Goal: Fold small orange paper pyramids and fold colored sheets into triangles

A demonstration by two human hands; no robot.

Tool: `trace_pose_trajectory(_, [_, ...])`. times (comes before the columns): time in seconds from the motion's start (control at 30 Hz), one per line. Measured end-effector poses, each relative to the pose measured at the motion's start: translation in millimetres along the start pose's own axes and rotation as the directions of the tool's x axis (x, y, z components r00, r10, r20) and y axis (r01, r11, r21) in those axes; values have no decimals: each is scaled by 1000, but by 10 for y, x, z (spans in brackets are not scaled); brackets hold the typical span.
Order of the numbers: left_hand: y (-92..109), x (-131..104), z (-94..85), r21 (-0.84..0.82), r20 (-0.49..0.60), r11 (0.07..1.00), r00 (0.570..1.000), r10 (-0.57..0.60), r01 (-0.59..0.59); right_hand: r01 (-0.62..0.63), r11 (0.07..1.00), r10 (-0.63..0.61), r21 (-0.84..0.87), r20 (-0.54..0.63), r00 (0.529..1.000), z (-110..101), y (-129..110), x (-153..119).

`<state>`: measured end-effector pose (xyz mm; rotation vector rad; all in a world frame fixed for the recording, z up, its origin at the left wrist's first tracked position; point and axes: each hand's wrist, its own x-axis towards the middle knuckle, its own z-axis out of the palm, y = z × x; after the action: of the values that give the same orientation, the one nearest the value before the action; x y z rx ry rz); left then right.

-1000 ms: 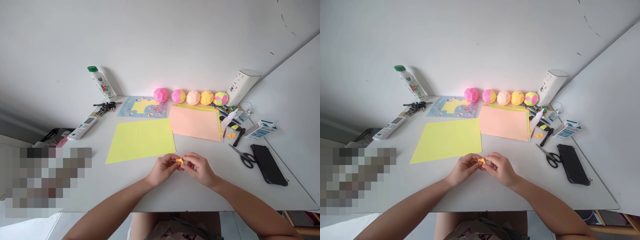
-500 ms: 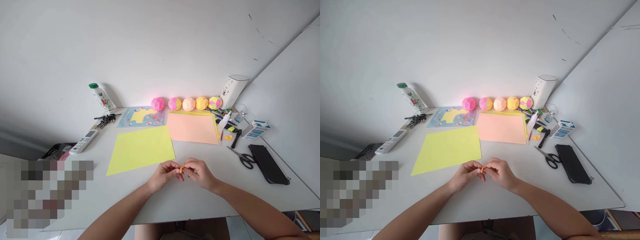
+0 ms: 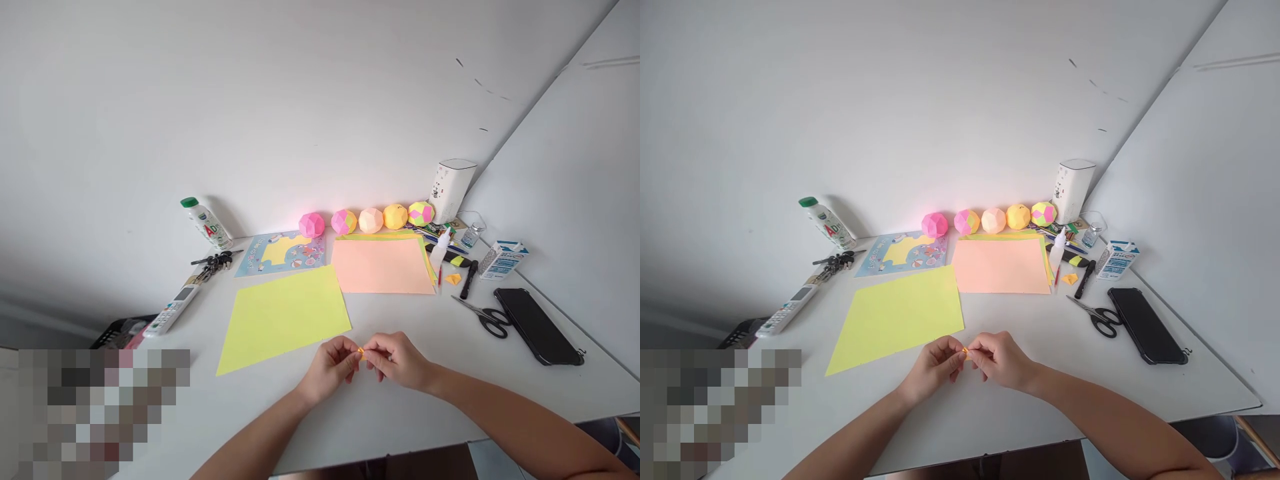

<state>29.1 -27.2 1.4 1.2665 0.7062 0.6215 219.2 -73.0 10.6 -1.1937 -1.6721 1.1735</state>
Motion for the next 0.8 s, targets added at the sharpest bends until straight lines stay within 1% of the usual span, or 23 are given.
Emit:
trace_pose_trajectory(0.1, [20,6,-11,-25,51,1000,999,-13,15,-18,999,17,28,28,999,-7,-13,5])
trace_pose_trajectory(0.2, [32,28,-20,-64,100,998,995,-12,19,14,999,-15,35,36,999,-24,-43,19])
trace_pose_trajectory(0.3, [41,48,-19,-104,114,994,993,-11,23,49,998,-49,31,16,999,-39,-57,27])
trace_pose_trajectory(0.47, [79,44,8,-139,114,990,993,6,10,41,997,-41,64,-5,999,-47,-39,36])
trace_pose_trajectory(0.53, [88,39,17,-146,107,989,994,12,3,60,997,-59,48,-34,998,-48,-37,42])
trace_pose_trajectory(0.7, [61,53,10,-202,24,979,1000,19,-14,160,986,-165,-46,-123,979,-62,-61,56])
trace_pose_trajectory(0.8, [53,59,5,-233,11,972,1000,-3,6,224,972,-234,-75,-161,959,-69,-72,64])
